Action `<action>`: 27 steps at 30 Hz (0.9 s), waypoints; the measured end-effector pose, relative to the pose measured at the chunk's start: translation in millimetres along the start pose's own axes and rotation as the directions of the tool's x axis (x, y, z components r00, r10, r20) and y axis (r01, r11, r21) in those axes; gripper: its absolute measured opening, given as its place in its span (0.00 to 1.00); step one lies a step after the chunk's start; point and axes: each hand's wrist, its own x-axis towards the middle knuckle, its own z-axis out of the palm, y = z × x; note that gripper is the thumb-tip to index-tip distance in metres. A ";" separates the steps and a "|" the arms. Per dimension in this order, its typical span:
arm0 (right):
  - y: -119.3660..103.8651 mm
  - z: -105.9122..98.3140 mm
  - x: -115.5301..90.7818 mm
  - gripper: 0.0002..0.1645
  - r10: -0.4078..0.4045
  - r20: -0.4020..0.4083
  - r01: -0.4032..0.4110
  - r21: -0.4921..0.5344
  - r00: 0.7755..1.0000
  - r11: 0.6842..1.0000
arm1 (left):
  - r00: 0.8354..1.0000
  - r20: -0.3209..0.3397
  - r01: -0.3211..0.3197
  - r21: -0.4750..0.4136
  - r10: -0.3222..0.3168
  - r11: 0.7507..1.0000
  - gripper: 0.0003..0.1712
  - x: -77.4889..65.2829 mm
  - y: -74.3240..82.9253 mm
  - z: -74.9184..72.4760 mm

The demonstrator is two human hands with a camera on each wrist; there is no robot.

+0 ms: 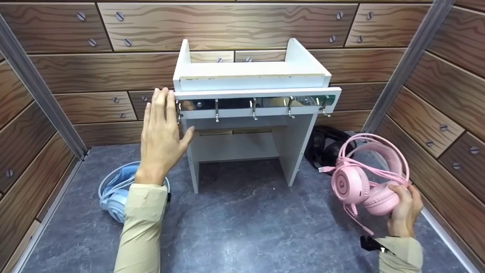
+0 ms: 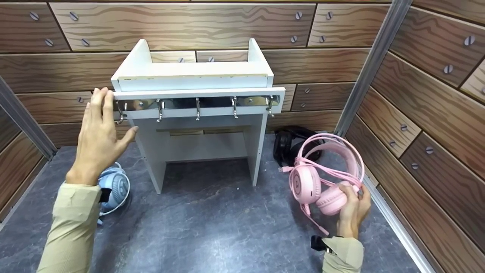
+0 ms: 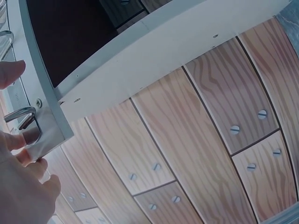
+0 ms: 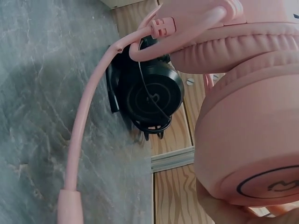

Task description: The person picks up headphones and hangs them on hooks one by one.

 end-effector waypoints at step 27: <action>-11.4 15.7 -9.7 0.14 -0.078 0.038 0.070 0.175 0.996 0.982 | 1.000 -0.030 -0.008 0.007 0.008 1.000 0.54 -0.6 0.7 2.7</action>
